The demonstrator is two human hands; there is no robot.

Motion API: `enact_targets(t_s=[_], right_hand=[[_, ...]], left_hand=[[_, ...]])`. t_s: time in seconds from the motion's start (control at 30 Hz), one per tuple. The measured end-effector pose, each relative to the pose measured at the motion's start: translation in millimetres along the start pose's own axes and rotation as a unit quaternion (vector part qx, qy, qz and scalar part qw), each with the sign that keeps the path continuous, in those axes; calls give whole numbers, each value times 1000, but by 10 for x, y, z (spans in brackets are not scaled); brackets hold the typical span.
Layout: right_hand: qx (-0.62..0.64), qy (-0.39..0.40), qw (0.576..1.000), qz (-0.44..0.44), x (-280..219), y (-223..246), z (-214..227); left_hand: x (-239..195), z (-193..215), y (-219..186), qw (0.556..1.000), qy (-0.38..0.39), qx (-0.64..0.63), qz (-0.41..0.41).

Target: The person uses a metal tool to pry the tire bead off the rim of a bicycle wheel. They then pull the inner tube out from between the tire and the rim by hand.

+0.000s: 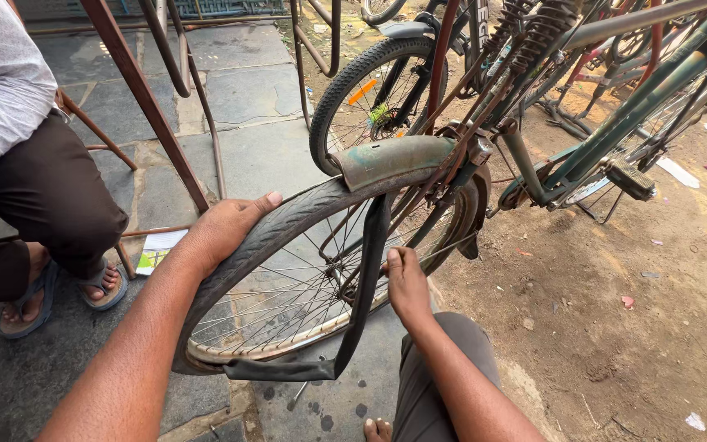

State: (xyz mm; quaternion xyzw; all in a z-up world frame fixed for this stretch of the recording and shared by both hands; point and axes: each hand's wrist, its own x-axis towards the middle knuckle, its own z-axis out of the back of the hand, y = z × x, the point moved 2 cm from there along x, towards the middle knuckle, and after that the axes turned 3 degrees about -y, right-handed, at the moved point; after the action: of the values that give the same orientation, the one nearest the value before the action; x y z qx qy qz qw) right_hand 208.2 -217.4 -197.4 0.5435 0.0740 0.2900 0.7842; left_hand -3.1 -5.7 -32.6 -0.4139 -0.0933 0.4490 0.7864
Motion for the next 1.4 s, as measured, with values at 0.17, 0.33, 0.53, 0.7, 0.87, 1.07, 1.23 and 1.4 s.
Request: enact_targets(t_s=[0.17, 0.33, 0.53, 0.7, 0.87, 1.07, 1.23, 1.4], right_hand=[[70, -25, 997, -20, -49, -204, -228], [274, 77, 959, 0, -212, -17, -352], [144, -126, 981, -38, -110, -179, -214], [212, -94, 958, -167, 42, -528, -246], [134, -65, 972, -181, 166, -714, -412], [90, -173, 981, -7, 244, -700, -372], [164, -124, 962, -182, 169, -702, -354], [141, -54, 965, -213, 112, -506, -200]], left_hand=[[-77, -7, 10, 1000, 6, -24, 12], [-136, -24, -42, 999, -23, 2, -28], [-254, -104, -48, 999, -26, -2, -24], [-296, -109, -48, 1000, -10, -4, -9], [-313, -68, -94, 999, -19, 14, -22], [-350, -159, 138, 995, -27, -72, -68], [-586, -124, 1058, 984, -30, -170, -44], [-676, -39, 1656, 975, -26, -219, 25]])
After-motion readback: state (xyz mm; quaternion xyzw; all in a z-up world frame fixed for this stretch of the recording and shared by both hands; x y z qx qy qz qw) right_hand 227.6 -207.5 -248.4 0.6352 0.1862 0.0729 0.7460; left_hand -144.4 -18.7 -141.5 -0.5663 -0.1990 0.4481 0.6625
